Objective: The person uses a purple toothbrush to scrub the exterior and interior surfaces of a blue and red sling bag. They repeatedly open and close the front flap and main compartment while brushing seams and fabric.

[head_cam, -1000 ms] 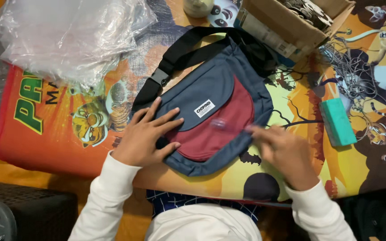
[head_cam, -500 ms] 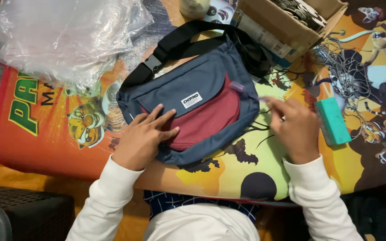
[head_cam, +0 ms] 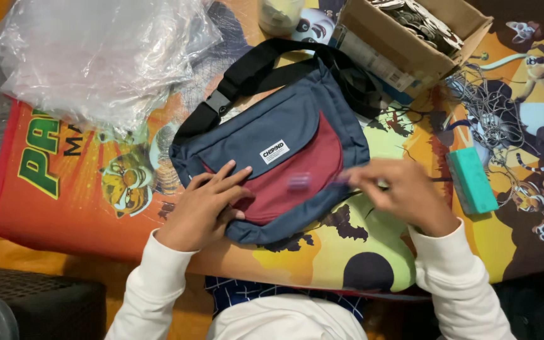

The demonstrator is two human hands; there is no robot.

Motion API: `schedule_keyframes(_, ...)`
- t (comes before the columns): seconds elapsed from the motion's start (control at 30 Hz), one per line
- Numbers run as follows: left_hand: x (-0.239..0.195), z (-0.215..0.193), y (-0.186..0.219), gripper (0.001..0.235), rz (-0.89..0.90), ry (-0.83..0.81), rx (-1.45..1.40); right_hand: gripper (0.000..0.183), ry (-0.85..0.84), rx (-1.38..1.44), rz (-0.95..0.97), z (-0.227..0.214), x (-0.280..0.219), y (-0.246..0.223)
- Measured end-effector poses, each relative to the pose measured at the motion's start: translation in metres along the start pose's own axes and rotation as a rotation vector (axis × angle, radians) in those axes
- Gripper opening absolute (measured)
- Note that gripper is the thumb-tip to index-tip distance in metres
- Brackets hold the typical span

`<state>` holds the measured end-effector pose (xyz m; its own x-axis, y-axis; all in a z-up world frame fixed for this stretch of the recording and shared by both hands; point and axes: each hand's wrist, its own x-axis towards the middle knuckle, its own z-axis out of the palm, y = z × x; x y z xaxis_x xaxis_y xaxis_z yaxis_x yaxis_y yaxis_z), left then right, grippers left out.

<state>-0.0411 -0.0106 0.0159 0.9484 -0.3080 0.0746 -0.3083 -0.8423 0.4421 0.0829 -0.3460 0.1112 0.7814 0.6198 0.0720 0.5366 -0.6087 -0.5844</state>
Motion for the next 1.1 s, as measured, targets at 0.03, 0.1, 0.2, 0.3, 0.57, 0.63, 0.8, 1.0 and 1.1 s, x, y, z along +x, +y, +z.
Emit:
schedule_keyframes(0.03, -0.001, -0.002, 0.001, 0.031, 0.0, -0.001, -0.001, 0.01, -0.001, 0.0, 0.001, 0.007, 0.0, 0.001)
schedule_keyframes(0.1, 0.0, -0.006, 0.003, 0.046, -0.017, -0.029, -0.05, 0.012, -0.091, -0.093, -0.074, 0.018, 0.001, 0.004)
schedule_keyframes(0.2, -0.003, 0.0, -0.003, 0.035, 0.035, 0.012, -0.042, 0.014, 0.034, -0.188, 0.06, 0.018, 0.013, 0.021)
schedule_keyframes(0.3, -0.003, 0.0, -0.004, 0.029, 0.043, 0.037, -0.078, 0.013, 0.157, -0.542, 0.051, -0.01, 0.009, 0.037)
schedule_keyframes(0.57, -0.002, 0.001, -0.002, 0.032, 0.034, 0.067, -0.072, 0.009, 0.189, -0.384, 0.098, 0.01, -0.024, 0.049)
schedule_keyframes(0.63, -0.004, 0.012, -0.003, 0.027, 0.053, 0.099, -0.045, 0.012, 0.325, -0.574, 0.156, 0.012, -0.031, 0.065)
schedule_keyframes(0.8, -0.001, 0.019, 0.015, 0.026, 0.185, 0.269, 0.201, 0.013, 0.221, 0.035, 0.083, 0.018, -0.032, -0.005)
schedule_keyframes(1.0, 0.009, 0.018, 0.032, 0.019, 0.198, 0.379, 0.376, 0.014, 0.491, -0.603, 0.15, 0.034, -0.048, 0.033)
schedule_keyframes(1.1, 0.018, 0.02, 0.035, 0.014, 0.154, 0.388, 0.25, 0.016, 0.563, -0.213, 0.098, 0.027, -0.05, 0.029)
